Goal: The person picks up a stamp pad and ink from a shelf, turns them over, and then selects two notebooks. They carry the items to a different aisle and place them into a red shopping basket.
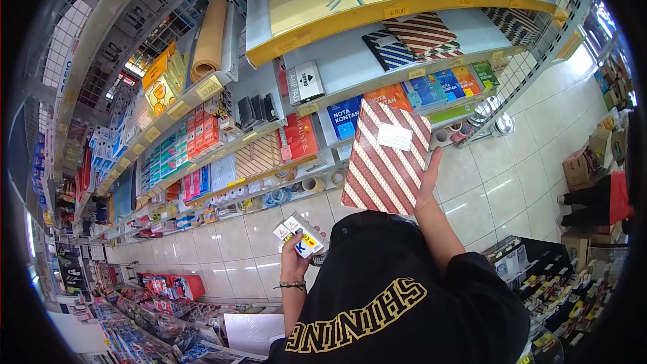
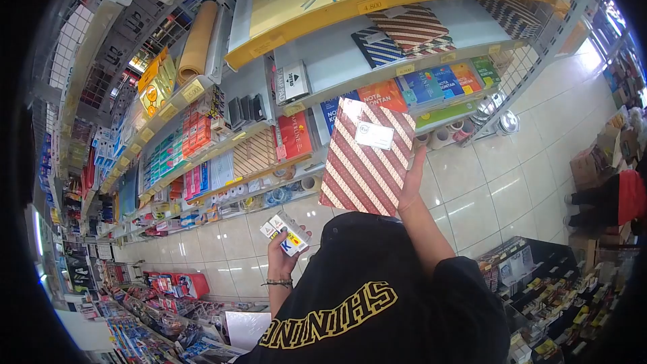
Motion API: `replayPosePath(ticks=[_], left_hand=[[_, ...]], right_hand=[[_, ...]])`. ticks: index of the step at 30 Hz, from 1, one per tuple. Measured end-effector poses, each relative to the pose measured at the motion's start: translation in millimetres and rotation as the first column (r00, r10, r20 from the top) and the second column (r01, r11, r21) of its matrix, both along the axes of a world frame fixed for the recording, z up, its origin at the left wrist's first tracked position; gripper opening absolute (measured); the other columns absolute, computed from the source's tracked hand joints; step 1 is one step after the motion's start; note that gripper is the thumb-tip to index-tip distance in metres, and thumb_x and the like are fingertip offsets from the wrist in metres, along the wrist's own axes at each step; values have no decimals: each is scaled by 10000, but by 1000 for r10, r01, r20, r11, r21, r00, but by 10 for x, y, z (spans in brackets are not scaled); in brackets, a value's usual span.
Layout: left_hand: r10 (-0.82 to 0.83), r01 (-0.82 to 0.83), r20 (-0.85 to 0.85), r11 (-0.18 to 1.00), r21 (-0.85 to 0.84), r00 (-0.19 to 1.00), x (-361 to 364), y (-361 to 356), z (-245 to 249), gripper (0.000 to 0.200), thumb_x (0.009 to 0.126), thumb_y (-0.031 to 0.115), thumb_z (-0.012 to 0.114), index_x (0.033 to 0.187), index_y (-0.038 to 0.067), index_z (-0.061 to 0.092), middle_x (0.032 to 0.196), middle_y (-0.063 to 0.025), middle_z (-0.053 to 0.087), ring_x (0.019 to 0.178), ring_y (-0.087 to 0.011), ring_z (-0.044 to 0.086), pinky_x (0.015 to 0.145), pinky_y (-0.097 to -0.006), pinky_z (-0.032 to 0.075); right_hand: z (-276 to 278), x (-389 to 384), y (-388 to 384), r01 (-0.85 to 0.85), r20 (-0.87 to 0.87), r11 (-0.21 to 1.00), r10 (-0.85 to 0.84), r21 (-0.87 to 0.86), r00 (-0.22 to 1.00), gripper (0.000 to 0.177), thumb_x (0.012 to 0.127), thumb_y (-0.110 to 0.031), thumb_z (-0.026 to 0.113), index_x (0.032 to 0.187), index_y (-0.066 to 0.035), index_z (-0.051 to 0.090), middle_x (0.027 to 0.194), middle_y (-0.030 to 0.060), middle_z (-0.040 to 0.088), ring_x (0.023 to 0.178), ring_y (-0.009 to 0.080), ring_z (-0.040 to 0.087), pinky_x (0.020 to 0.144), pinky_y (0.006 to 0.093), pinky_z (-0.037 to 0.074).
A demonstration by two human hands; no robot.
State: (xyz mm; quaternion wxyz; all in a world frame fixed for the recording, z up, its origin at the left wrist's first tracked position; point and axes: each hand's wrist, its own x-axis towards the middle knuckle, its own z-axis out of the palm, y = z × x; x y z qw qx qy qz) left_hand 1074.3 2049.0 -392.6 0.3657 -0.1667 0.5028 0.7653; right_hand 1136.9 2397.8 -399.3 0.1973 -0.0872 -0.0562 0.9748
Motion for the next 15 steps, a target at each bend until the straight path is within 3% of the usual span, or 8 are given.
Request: replayPosePath(ticks=[2, 5, 10, 12, 14, 15], left_hand=[[-1, 1, 4, 1000, 21, 1000, -22, 10, 0, 569, 875, 281, 599, 1371, 38, 463, 1260, -240, 600, 1127, -439, 620, 825, -493, 578], [0, 0, 0, 997, 75, 1000, -56, 30, -1, 567, 888, 281, 589, 1384, 44, 452, 1280, -247, 586, 1148, -448, 604, 836, -520, 571], [26, -20, -32, 981, 191, 999, -121, 78, 25, 572, 884, 240, 610, 1394, 46, 439, 1309, -268, 562, 1185, -501, 558, 853, -559, 560], [37, -31, -25, 974, 225, 999, -147, 81, 73, 591, 867, 214, 629, 1394, 36, 431, 1317, -282, 551, 1200, -520, 538, 914, -572, 531], [26, -29, 12, 931, 364, 1000, -168, 95, 123, 614, 858, 127, 680, 1396, 11, 407, 1299, -336, 540, 1225, -520, 516, 1079, -597, 396], [38, -38, 8, 934, 356, 999, -168, 114, 137, 604, 856, 109, 667, 1391, -2, 407, 1286, -342, 547, 1218, -520, 522, 1077, -598, 398]], right_hand=[[-27, 20, 5, -25, -7, 1000, 25, 12, 1000, 1071, 801, -848, 430, 1535, -82, 281, 1540, 174, 360, 1361, 355, 421, 1148, 506, 316], [-107, 75, -47, -146, -170, 984, 162, 101, 972, 1084, 779, -822, 506, 1552, -113, 232, 1572, 151, 303, 1410, 329, 355, 1162, 495, 309], [-277, 124, -105, -300, -171, 950, 311, 87, 935, 1084, 784, -767, 570, 1547, -78, 227, 1561, 168, 318, 1397, 338, 380, 1161, 495, 315], [-277, 102, -146, -324, -174, 944, 329, 60, 928, 1068, 793, -744, 585, 1542, -68, 235, 1552, 173, 331, 1390, 340, 389, 1157, 497, 321], [-263, 86, -165, -283, -114, 954, 293, 94, 949, 1021, 815, -697, 608, 1532, -62, 256, 1535, 175, 359, 1385, 343, 395, 1148, 504, 334], [-273, 84, -165, -290, -112, 952, 300, 98, 947, 1021, 815, -697, 608, 1532, -62, 256, 1535, 175, 359, 1385, 343, 395, 1148, 504, 334]])
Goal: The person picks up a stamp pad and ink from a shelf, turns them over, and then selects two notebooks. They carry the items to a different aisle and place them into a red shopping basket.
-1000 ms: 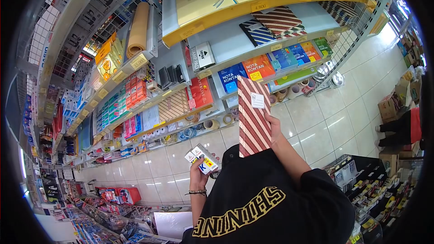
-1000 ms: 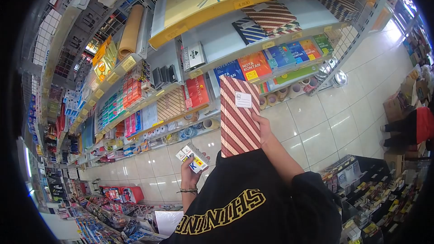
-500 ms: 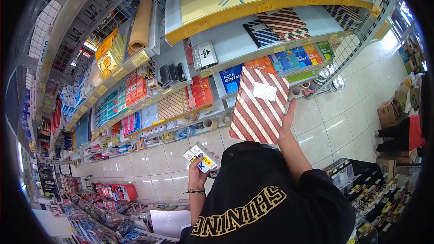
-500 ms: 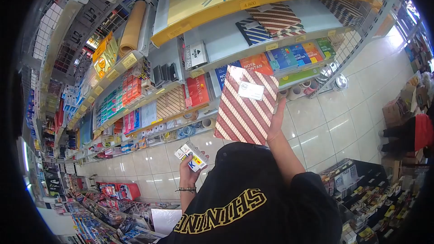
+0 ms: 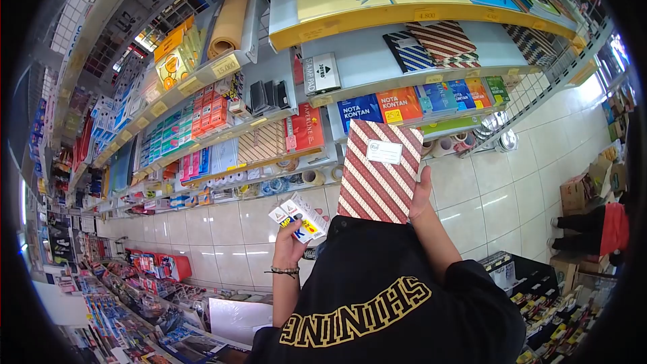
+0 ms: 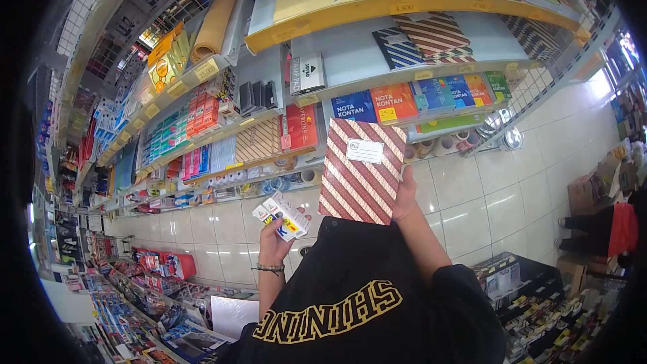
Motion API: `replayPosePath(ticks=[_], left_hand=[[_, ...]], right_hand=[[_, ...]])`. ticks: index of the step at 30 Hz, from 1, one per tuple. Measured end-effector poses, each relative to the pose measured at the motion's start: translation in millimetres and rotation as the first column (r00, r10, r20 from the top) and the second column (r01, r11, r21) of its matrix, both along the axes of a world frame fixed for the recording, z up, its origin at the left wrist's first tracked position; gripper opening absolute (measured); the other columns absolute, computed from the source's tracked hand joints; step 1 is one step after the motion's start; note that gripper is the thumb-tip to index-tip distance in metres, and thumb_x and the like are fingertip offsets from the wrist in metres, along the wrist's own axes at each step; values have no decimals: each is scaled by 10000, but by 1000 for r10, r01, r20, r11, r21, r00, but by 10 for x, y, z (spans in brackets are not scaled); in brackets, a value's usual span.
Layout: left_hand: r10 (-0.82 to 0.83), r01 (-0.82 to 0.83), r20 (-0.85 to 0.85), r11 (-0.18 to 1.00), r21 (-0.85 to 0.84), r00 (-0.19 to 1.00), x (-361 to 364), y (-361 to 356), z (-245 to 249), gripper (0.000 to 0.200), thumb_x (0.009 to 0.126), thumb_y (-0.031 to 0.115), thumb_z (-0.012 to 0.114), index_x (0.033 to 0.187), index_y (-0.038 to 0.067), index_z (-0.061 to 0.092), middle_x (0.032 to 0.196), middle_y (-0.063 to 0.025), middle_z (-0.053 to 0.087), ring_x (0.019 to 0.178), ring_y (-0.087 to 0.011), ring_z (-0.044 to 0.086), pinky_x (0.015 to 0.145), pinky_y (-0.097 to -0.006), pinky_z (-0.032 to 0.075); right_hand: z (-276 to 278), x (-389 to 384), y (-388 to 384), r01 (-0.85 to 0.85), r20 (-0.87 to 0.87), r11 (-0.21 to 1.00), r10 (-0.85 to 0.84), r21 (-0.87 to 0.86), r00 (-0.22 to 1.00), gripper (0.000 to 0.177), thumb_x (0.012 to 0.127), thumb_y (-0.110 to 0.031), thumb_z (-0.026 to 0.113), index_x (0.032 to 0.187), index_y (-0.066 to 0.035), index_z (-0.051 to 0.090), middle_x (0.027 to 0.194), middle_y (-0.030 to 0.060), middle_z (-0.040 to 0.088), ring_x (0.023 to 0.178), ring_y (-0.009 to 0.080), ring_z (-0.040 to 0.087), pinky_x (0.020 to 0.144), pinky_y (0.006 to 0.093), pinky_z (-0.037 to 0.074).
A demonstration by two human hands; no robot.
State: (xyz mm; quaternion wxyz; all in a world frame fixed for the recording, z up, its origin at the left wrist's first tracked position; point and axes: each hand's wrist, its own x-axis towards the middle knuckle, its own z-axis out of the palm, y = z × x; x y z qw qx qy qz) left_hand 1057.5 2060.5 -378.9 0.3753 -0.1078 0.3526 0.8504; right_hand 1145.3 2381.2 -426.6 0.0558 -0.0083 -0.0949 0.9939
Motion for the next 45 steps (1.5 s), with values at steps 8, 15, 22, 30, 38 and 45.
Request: replayPosePath(ticks=[8, 15, 22, 30, 38, 45], left_hand=[[-3, 4, -48, 1000, 6, 999, 46, -1, 14, 577, 855, 100, 633, 1373, -28, 414, 1254, -327, 571, 1186, -509, 553, 1050, -591, 433], [6, -8, -48, 998, -60, 999, 53, 53, 145, 552, 866, 89, 622, 1363, -33, 418, 1218, -304, 598, 1154, -489, 584, 1017, -555, 480], [56, -59, -35, 994, -94, 998, 15, 102, 311, 417, 876, 17, 630, 1266, -50, 497, 1145, -177, 654, 1064, -359, 666, 960, -486, 539], [-147, 50, -252, 933, -356, 956, -25, 330, 791, 416, 830, 36, 714, 1217, -38, 579, 1108, -122, 686, 1015, -194, 680, 881, -328, 547], [-337, 139, -313, 845, -517, 888, -37, 625, 1013, 461, 827, 129, 782, 1202, -60, 592, 1094, -115, 692, 963, -155, 674, 838, -304, 550], [-371, 99, -407, 829, -551, 835, 47, 785, 887, 518, 847, 178, 782, 1201, -110, 538, 1087, -128, 678, 976, -152, 659, 826, -293, 552]], right_hand=[[-119, -46, -32, 30, 36, 1000, -30, 2, 999, 949, 839, -638, 629, 1519, -69, 291, 1513, 167, 395, 1350, 348, 436, 1130, 510, 356], [-164, -25, -54, 13, 88, 1000, -12, -14, 996, 947, 838, -622, 645, 1514, -62, 293, 1505, 167, 404, 1345, 356, 438, 1124, 522, 358], [-73, -56, -105, -21, 59, 999, 18, 50, 998, 925, 865, -580, 640, 1520, -47, 263, 1509, 182, 390, 1354, 352, 431, 1130, 509, 356], [-7, -113, -296, -225, 153, 972, 213, 63, 965, 675, 983, -417, 529, 1492, -28, 316, 1465, 180, 450, 1317, 334, 479, 1116, 495, 380], [429, -193, -655, -390, 429, 854, 227, 344, 874, 612, 956, -193, 640, 1466, -42, 338, 1380, 126, 509, 1261, 245, 527, 1048, 414, 462], [575, -152, -667, -419, 457, 833, 233, 362, 858, 683, 939, -232, 677, 1480, -48, 302, 1386, 124, 501, 1259, 246, 531, 1041, 411, 482]])
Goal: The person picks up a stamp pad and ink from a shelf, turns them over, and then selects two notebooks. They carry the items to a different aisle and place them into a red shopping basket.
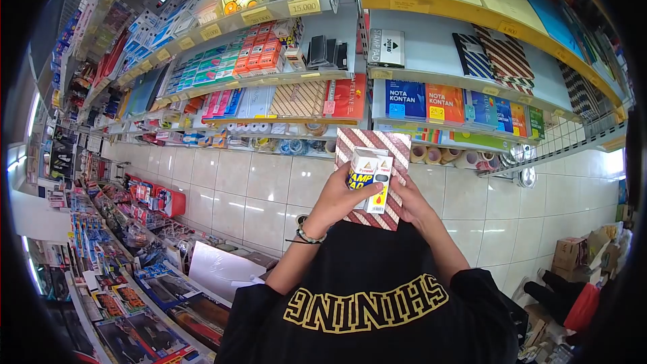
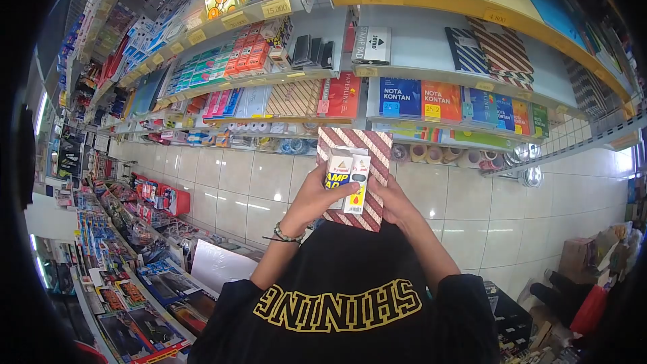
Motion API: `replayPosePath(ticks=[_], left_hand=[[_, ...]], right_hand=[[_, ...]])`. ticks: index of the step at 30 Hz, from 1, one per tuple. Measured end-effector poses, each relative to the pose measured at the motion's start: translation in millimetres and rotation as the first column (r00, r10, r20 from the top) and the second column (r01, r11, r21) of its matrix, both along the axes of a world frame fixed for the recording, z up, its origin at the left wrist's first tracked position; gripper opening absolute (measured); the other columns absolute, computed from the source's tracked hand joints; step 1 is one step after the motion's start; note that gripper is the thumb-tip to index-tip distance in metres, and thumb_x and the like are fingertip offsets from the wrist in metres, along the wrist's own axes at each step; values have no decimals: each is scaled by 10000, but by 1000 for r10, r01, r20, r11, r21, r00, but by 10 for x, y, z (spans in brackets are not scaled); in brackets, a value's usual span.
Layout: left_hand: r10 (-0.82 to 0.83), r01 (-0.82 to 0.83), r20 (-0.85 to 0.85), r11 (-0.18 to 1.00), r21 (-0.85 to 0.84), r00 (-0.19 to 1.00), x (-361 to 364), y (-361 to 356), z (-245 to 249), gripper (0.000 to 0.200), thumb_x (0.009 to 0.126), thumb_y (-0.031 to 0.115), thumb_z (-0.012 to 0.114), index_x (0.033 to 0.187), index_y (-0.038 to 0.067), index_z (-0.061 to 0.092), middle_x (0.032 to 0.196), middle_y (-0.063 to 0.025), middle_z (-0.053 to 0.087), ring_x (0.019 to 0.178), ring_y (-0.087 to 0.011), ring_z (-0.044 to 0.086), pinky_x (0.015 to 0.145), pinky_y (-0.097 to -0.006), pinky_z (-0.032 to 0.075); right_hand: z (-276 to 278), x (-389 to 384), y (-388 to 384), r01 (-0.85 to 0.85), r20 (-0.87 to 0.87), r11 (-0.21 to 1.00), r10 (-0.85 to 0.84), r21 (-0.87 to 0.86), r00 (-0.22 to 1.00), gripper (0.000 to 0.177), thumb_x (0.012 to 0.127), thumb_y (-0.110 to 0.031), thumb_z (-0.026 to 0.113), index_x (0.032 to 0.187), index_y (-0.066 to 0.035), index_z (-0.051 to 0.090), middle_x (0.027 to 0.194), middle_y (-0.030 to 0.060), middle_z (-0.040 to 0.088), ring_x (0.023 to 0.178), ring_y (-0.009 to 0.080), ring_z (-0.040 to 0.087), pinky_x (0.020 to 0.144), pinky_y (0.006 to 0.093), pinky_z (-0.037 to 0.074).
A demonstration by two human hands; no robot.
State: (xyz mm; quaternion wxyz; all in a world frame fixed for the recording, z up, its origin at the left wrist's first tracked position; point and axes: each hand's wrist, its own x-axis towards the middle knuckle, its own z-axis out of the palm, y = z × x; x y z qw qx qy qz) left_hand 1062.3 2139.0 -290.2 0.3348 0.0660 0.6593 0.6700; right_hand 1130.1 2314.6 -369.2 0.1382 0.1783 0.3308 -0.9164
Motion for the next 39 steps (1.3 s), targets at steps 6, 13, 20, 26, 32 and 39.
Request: replayPosePath(ticks=[6, 13, 20, 26, 32, 39], left_hand=[[58, -111, -363, 986, -127, 930, 101, 69, -195, 516, 922, 259, 706, 1150, -109, 427, 1062, -172, 632, 934, -189, 644, 753, -339, 541], [-165, -155, -423, 765, -625, 891, 173, 135, 190, 430, 946, 337, 610, 1054, -66, 506, 958, -311, 641, 911, -432, 647, 752, -470, 510], [-128, -382, -795, 824, -418, 593, 195, 72, -84, 449, 901, 325, 675, 1124, -43, 549, 914, -220, 664, 806, -393, 656, 698, -479, 500], [-43, -308, -619, 838, -449, 784, 227, 49, -116, 412, 867, 304, 717, 1076, -27, 589, 856, -195, 596, 799, -352, 596, 717, -454, 467], [-105, -592, -881, 703, -394, 462, 268, -35, -235, 491, 811, 408, 712, 1116, 34, 622, 1137, -227, 488, 1047, -397, 475, 855, -484, 407], [294, -334, -200, 919, -210, 935, 201, -317, -494, 895, 918, 556, 603, 1423, -113, 290, 1259, -321, 545, 1122, -361, 605, 976, -390, 472]], right_hand=[[-158, 54, -1, 13, -97, 999, -17, -50, 995, 757, 886, -225, 734, 1479, -51, 297, 1390, 129, 493, 1270, 253, 525, 1030, 413, 496], [50, 28, -46, 11, -53, 999, -13, -41, 999, 698, 878, -119, 692, 1466, -37, 323, 1313, 150, 554, 1202, 261, 586, 1016, 396, 508], [121, 4, -57, 68, -28, 996, -67, 65, 997, 657, 862, -101, 691, 1433, -9, 379, 1283, 159, 583, 1178, 266, 604, 1006, 406, 509], [-13, 6, -69, 81, 9, 988, -83, 129, 997, 680, 856, -92, 708, 1441, -2, 372, 1295, 166, 567, 1185, 260, 592, 1008, 405, 507], [-163, 40, -50, 88, -35, 957, -81, 275, 996, 577, 920, -120, 602, 1434, -44, 352, 1333, 143, 535, 1212, 266, 566, 1030, 390, 477], [-522, -63, 122, 54, -1, 922, -58, 384, 998, 637, 981, -358, 553, 1478, -9, 360, 1453, 159, 455, 1307, 239, 470, 1106, 395, 357]])
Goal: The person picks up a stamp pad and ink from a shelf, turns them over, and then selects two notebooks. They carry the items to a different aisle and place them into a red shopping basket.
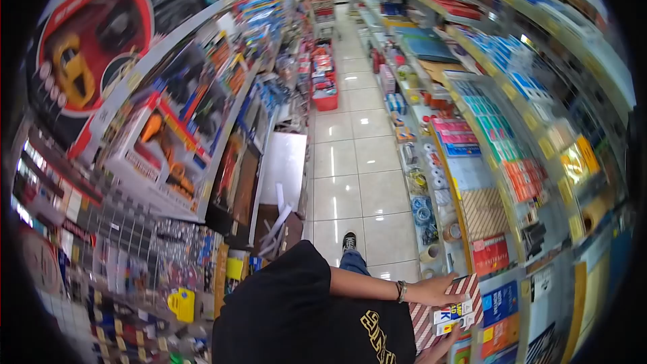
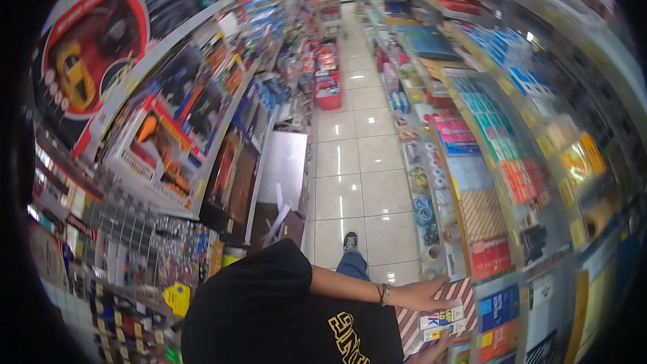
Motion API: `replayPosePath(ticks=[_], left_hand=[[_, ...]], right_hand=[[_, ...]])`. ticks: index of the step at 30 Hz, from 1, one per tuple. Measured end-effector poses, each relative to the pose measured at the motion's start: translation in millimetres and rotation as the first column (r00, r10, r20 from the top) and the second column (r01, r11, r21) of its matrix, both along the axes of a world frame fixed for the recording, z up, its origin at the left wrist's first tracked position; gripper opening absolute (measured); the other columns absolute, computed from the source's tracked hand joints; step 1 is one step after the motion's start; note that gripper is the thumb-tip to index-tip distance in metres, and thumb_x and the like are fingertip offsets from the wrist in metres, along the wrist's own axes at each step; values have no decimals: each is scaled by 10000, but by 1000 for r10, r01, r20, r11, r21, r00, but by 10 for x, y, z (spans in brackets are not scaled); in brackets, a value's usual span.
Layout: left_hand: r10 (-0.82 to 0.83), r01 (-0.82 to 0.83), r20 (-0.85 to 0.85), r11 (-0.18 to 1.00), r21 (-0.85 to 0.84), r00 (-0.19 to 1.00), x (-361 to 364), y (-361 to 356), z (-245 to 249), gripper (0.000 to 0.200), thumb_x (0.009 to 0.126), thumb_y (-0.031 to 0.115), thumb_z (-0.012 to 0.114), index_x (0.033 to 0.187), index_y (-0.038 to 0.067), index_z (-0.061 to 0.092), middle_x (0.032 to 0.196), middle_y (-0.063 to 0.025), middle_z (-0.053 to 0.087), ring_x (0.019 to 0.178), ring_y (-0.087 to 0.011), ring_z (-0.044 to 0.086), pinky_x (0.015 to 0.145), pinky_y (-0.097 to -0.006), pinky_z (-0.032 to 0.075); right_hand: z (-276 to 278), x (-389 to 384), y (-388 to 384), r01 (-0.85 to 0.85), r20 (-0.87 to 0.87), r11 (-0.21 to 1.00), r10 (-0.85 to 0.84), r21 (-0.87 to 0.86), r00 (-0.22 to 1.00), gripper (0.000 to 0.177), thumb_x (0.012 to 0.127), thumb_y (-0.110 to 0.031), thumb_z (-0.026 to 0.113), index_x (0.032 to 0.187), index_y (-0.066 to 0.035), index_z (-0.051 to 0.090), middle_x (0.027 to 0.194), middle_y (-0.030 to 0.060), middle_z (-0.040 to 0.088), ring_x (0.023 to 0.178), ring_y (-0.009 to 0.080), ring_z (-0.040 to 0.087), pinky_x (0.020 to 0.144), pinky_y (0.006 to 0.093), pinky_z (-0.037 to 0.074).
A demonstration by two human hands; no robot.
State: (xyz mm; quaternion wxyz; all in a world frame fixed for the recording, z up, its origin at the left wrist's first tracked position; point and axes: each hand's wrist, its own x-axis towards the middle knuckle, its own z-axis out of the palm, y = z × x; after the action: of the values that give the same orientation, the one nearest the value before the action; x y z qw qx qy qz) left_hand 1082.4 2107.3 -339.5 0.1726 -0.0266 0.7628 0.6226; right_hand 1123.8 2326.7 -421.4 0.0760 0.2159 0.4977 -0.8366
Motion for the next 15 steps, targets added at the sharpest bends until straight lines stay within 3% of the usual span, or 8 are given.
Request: replayPosePath(ticks=[1, 2, 4, 8, 11, 13, 14, 15], left_hand=[[-134, 111, 119, 977, 183, 984, -12, -130, 73, 915, 904, 565, 622, 1425, -117, 302, 1234, -304, 576, 1097, -325, 626, 949, -371, 487], [-114, 92, 108, 977, 194, 987, -17, -104, -128, 915, 904, 565, 622, 1425, -117, 302, 1234, -304, 576, 1097, -325, 626, 949, -371, 487], [110, -94, -57, 969, 230, 992, -58, 13, -687, 906, 876, 565, 662, 1393, -117, 365, 1163, -274, 611, 1033, -273, 640, 870, -343, 509], [205, -197, -9, 948, 250, 979, 65, -166, -454, 842, 875, 522, 683, 1357, -111, 406, 1146, -276, 602, 999, -280, 640, 830, -354, 515], [325, -302, -40, 913, 273, 945, 134, -254, -398, 787, 873, 480, 695, 1328, -104, 430, 1050, -252, 639, 951, -262, 657, 803, -355, 520], [299, -288, 18, 901, 325, 954, 200, -343, -220, 772, 870, 463, 695, 1320, -108, 435, 945, -212, 675, 880, -249, 673, 786, -362, 524], [337, -309, -15, 881, 359, 942, 180, -317, -311, 768, 860, 460, 701, 1306, -110, 445, 852, -167, 685, 779, -223, 677, 725, -354, 532], [349, -323, -1, 868, 378, 937, 158, -291, -386, 768, 860, 460, 701, 1306, -110, 445, 852, -167, 685, 779, -223, 677, 725, -354, 532]], right_hand=[[70, -36, -58, -22, -3, 999, 22, 37, 1000, 639, 981, -362, 552, 1477, -8, 361, 1454, 159, 454, 1308, 238, 469, 1107, 395, 355], [151, -70, -125, -42, -6, 996, 43, 75, 999, 641, 980, -366, 552, 1477, -8, 362, 1455, 158, 453, 1308, 237, 469, 1108, 394, 353], [288, -167, -221, -75, -14, 989, 78, 129, 997, 645, 980, -373, 550, 1476, -6, 364, 1458, 157, 451, 1309, 235, 468, 1110, 393, 350], [473, -286, -434, -139, -18, 971, 145, 197, 989, 653, 979, -389, 548, 1474, -3, 368, 1462, 155, 448, 1310, 231, 466, 1114, 392, 344], [540, -323, -548, -180, -16, 956, 189, 232, 982, 659, 979, -400, 546, 1473, -1, 371, 1465, 153, 445, 1312, 228, 464, 1117, 390, 339], [566, -309, -580, -201, -11, 946, 211, 255, 978, 663, 978, -408, 545, 1472, 0, 373, 1468, 152, 443, 1312, 226, 463, 1119, 389, 336], [577, -300, -586, -209, -11, 940, 220, 271, 975, 666, 978, -412, 544, 1472, 1, 374, 1469, 151, 442, 1313, 225, 463, 1120, 389, 334], [592, -293, -577, -217, -9, 933, 229, 286, 973, 668, 978, -416, 544, 1472, 1, 375, 1470, 150, 441, 1313, 224, 463, 1121, 388, 333]])
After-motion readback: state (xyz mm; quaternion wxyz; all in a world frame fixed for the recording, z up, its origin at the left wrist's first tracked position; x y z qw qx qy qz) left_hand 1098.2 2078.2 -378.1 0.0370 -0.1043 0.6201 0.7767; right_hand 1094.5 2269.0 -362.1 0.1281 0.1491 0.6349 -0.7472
